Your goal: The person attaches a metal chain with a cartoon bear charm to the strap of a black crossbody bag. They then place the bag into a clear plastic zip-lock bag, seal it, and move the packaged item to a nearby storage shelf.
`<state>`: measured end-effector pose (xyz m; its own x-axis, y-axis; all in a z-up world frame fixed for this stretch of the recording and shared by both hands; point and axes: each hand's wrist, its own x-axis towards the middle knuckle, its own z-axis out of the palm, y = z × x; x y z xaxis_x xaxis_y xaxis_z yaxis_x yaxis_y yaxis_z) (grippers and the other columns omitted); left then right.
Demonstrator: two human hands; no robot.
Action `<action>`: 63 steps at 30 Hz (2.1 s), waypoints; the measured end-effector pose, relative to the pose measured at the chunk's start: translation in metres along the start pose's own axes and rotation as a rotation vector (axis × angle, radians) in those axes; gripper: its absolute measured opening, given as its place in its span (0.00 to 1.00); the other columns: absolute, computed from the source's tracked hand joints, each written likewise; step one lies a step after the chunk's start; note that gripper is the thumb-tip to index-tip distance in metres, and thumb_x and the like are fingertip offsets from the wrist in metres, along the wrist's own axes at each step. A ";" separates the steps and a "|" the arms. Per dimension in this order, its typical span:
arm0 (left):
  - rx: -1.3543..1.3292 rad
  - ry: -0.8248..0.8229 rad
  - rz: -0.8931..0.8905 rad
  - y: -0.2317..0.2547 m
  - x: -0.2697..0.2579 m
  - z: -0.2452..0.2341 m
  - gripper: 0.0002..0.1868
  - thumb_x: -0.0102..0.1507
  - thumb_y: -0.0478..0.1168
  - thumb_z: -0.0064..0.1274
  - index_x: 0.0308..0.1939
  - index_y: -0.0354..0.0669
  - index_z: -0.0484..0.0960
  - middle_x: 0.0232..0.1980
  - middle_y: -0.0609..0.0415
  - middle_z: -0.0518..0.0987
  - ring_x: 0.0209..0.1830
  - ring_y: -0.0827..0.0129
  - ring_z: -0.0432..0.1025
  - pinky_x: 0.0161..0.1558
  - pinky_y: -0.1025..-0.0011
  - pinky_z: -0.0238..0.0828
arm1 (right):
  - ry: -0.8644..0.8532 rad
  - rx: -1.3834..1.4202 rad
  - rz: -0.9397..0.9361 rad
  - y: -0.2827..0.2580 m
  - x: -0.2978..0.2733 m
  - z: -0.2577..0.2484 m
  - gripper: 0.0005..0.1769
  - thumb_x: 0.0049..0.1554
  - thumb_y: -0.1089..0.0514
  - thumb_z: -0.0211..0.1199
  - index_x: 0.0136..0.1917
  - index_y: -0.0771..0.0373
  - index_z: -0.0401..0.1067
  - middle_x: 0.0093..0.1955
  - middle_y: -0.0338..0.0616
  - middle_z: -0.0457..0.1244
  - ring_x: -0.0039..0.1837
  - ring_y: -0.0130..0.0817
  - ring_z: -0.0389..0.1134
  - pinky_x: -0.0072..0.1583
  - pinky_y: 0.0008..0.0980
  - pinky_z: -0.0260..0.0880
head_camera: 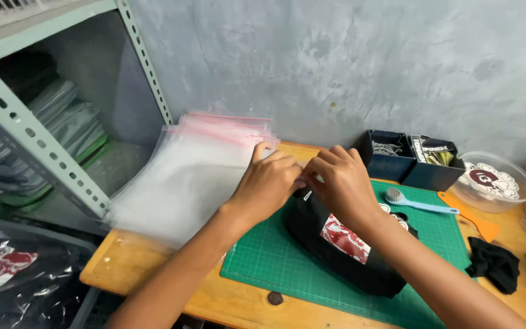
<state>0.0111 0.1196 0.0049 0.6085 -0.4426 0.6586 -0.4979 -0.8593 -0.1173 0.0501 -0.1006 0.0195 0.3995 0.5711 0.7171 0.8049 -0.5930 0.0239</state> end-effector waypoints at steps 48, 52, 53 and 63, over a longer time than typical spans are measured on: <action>-0.199 0.393 -0.061 0.022 -0.008 -0.042 0.09 0.59 0.35 0.62 0.40 0.56 0.85 0.38 0.63 0.81 0.43 0.59 0.78 0.56 0.56 0.67 | -0.013 0.117 0.092 0.007 -0.035 -0.007 0.07 0.57 0.58 0.73 0.50 0.52 0.80 0.49 0.34 0.71 0.53 0.42 0.71 0.53 0.41 0.66; -0.166 0.404 -0.071 0.021 -0.009 -0.040 0.10 0.58 0.33 0.60 0.39 0.57 0.86 0.36 0.65 0.81 0.41 0.61 0.77 0.57 0.56 0.66 | -0.030 0.092 0.100 0.013 -0.031 -0.007 0.06 0.58 0.59 0.73 0.50 0.53 0.80 0.49 0.36 0.71 0.53 0.44 0.72 0.53 0.41 0.67; -0.151 0.394 -0.072 0.021 -0.009 -0.041 0.11 0.58 0.32 0.59 0.39 0.56 0.86 0.36 0.65 0.80 0.41 0.61 0.77 0.56 0.56 0.66 | -0.011 0.155 0.137 0.015 -0.029 -0.006 0.05 0.59 0.60 0.72 0.49 0.53 0.81 0.48 0.38 0.72 0.53 0.46 0.73 0.52 0.42 0.68; -0.128 0.374 -0.001 0.024 -0.003 -0.064 0.14 0.62 0.21 0.53 0.33 0.47 0.80 0.57 0.54 0.84 0.57 0.51 0.77 0.54 0.58 0.70 | 0.223 0.238 0.238 0.014 0.019 -0.003 0.07 0.62 0.65 0.70 0.52 0.54 0.83 0.45 0.38 0.72 0.48 0.42 0.77 0.50 0.39 0.76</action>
<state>-0.0420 0.1163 0.0473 0.3535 -0.2971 0.8870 -0.5847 -0.8104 -0.0384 0.0682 -0.0995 0.0355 0.5026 0.2811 0.8175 0.7911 -0.5308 -0.3039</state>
